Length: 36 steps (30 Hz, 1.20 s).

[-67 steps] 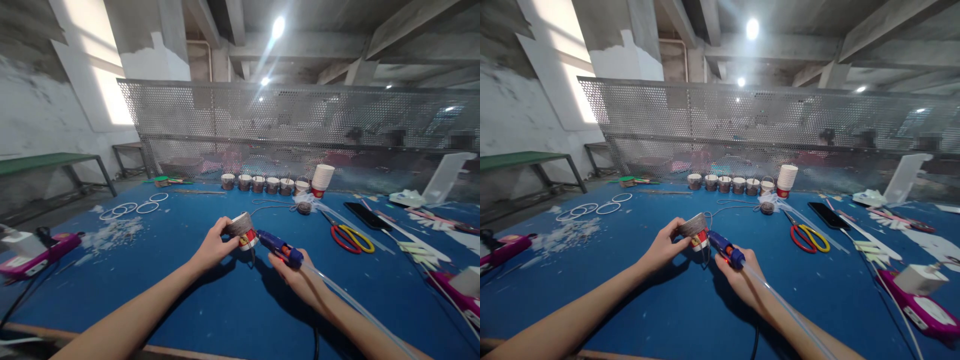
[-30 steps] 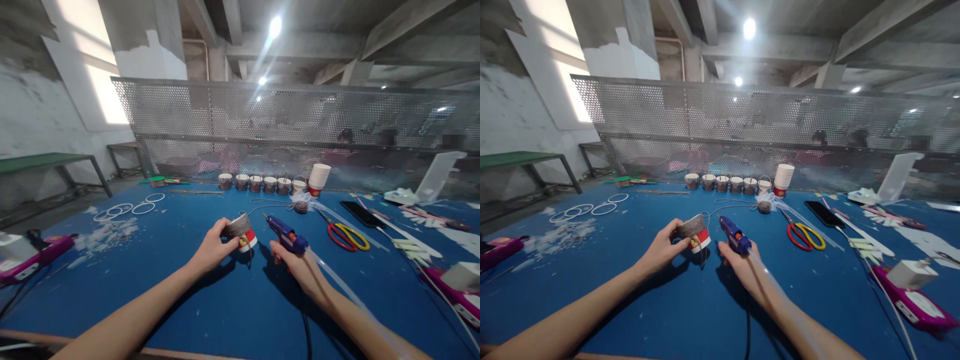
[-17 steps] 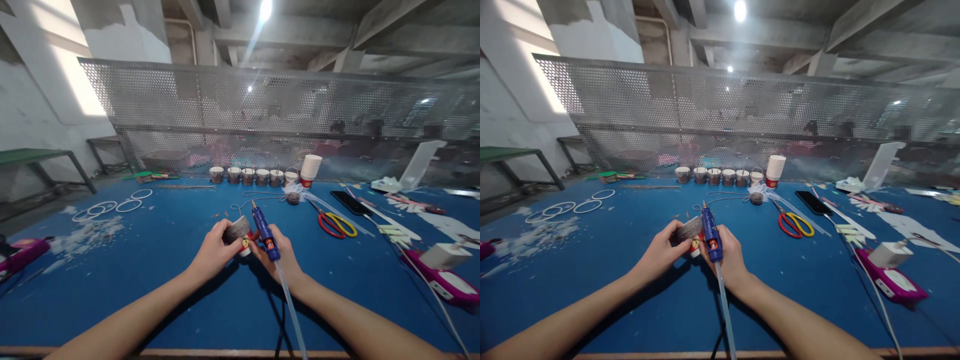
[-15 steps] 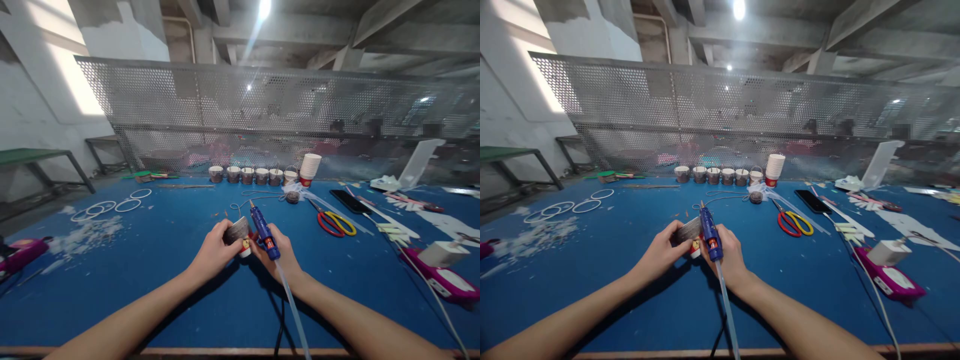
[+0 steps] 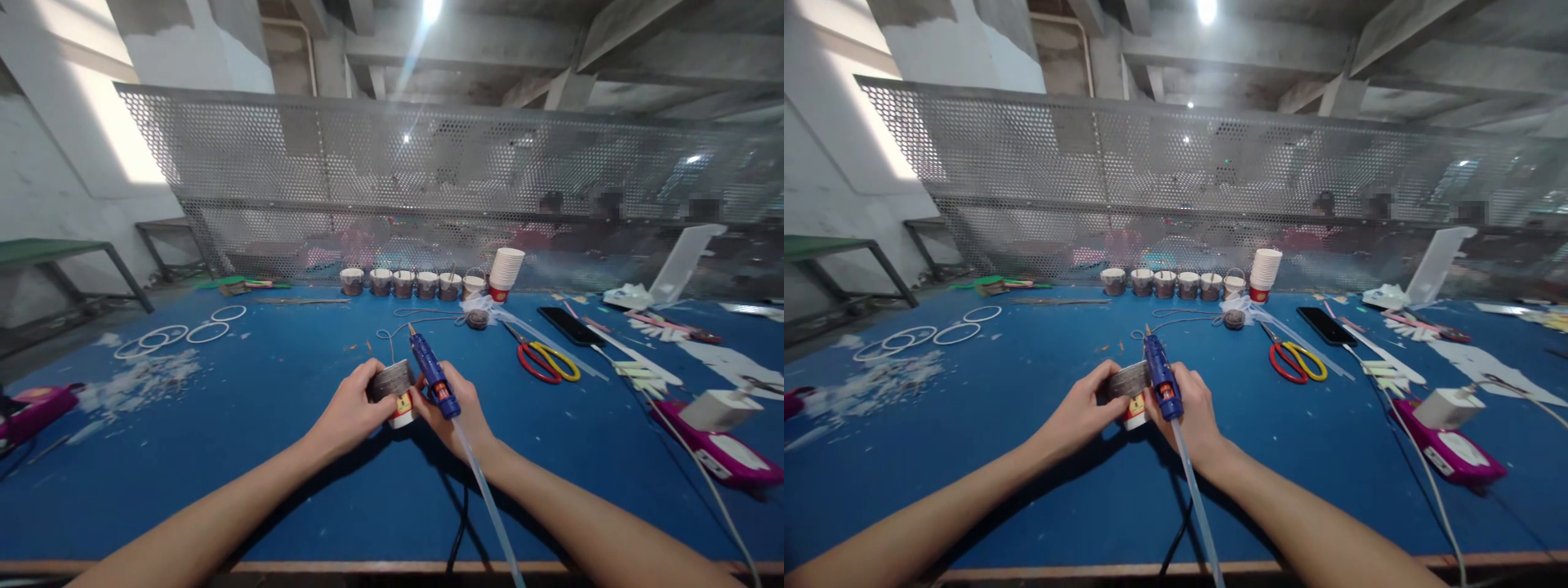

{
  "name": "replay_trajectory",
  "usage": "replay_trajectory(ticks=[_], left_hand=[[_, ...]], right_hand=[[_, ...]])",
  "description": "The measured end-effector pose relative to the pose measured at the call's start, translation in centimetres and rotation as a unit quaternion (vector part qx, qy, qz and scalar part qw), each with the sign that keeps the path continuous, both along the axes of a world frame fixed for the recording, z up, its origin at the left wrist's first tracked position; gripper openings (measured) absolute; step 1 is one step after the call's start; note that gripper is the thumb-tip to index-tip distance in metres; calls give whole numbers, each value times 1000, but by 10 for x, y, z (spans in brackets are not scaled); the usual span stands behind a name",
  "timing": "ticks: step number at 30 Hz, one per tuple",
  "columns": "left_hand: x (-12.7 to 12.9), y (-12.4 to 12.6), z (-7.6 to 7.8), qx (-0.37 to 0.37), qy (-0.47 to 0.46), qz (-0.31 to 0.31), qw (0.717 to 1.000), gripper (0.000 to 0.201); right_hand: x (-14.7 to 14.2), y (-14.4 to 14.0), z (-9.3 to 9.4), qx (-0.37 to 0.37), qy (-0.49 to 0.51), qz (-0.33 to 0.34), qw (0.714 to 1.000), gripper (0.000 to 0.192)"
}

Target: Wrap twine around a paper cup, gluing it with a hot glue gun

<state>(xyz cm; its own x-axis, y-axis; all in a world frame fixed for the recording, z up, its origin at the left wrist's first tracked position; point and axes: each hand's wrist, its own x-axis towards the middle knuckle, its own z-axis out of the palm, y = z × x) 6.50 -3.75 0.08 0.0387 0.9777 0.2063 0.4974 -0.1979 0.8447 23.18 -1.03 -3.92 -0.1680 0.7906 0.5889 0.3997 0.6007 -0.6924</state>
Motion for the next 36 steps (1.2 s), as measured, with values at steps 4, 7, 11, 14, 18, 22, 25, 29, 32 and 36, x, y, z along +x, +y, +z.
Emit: replay_trajectory(ticks=[4,7,11,14,18,22,25,29,32,36], left_hand=[[-1,0,-1,7,15,8,1000,9],[-2,0,-3,9,33,11,999,11],[-3,0,-3,17,38,13,999,11],[-3,0,-1,23,34,12,999,10],[-3,-1,0,27,35,6,999,9],[-3,0,-1,23,37,-4,999,9],[-5,1,-3,25,32,-8,999,9],[-6,3,-4,19,21,-17,999,8],[-7,2,-4,18,13,-21,1000,8],[-8,3,-4,22,-4,-14,1000,10]], right_hand=[[0,1,-3,-1,1,6,1000,11],[0,2,-4,-3,2,7,1000,11],[1,0,0,-10,6,10,1000,10],[1,0,2,-17,14,10,1000,11],[1,1,2,-20,23,7,1000,12],[1,1,1,-17,19,5,1000,11],[2,1,0,-18,17,5,1000,11],[2,0,1,-17,12,19,1000,10],[2,1,1,-21,9,24,999,11],[2,3,-4,-27,10,23,999,10]])
